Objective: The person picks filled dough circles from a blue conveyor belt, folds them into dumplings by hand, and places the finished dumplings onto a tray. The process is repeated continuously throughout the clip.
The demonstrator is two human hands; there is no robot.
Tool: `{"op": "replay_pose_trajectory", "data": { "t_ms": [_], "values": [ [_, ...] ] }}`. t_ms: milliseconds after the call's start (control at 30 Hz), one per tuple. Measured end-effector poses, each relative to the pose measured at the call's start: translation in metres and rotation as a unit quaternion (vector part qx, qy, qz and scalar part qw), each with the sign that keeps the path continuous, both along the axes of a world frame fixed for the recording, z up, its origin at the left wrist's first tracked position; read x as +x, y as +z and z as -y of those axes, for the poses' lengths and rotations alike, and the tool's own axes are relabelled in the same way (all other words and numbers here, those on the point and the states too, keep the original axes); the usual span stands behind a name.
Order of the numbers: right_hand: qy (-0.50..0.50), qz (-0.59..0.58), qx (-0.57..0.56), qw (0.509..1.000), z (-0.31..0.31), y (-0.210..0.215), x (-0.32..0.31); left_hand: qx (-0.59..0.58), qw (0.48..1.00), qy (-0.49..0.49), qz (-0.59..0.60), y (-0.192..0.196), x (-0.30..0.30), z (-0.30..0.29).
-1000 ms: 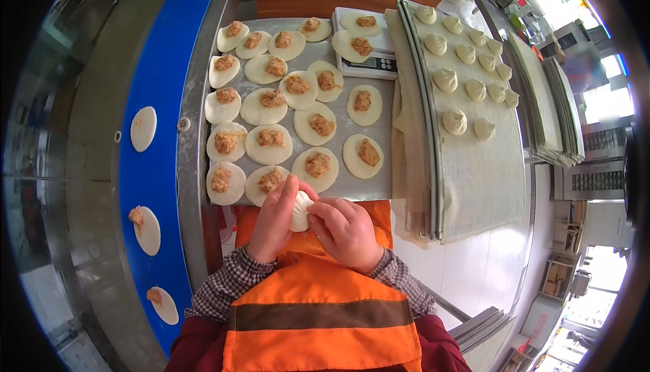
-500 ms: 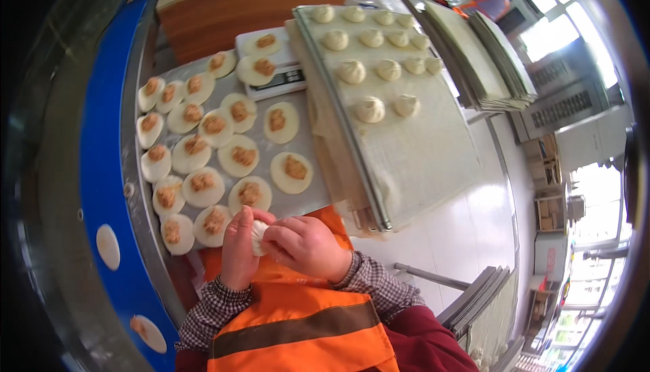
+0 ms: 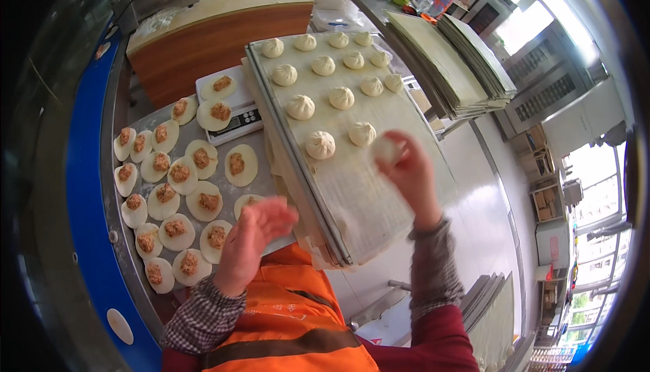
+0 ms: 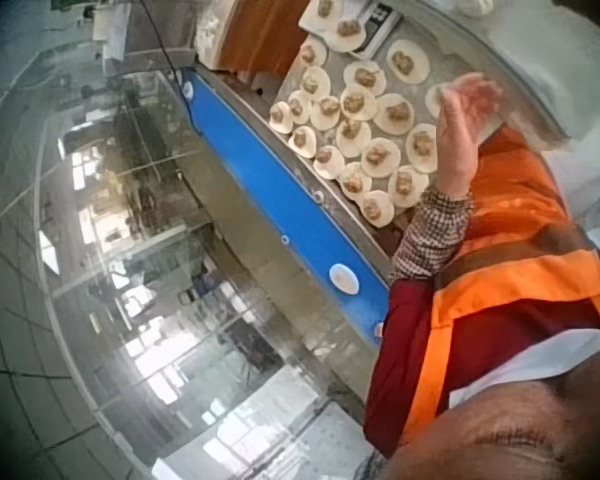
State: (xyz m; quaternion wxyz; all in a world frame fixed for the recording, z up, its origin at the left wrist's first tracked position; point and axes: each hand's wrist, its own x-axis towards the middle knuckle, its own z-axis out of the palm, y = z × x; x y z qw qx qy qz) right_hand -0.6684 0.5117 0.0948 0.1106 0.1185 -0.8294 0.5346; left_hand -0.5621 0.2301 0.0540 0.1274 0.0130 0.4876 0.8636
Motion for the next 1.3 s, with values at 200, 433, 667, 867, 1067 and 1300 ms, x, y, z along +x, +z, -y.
{"op": "replay_pose_trajectory", "data": {
  "t_ms": [200, 433, 667, 867, 1067, 1300],
  "values": [
    [0.031, 0.042, 0.169, 0.984, -0.119, -0.065, -0.129, -0.089, 0.989, 0.070, 0.095, -0.038, 0.098, 0.082],
    [0.014, 0.178, 0.223, 0.958, -0.165, -0.107, -0.180, -0.174, 0.934, 0.219, 0.223, -0.025, 0.194, 0.132],
    [-0.090, 0.029, 0.206, 0.974, -0.121, -0.048, -0.147, -0.259, 0.823, 0.451, 0.228, -0.018, 0.248, 0.191],
    [0.026, -0.091, 0.178, 0.979, 0.013, 0.007, -0.065, -0.222, 0.803, 0.512, 0.207, -0.036, 0.280, 0.204],
    [0.115, -0.104, 0.339, 0.928, 0.147, 0.046, 0.012, -0.238, 0.843, 0.452, 0.171, -0.041, 0.242, 0.228],
    [0.160, -0.066, 0.327, 0.929, 0.162, 0.039, 0.058, -0.287, 0.883, 0.361, 0.083, -0.025, 0.146, 0.289]
  ]
}}
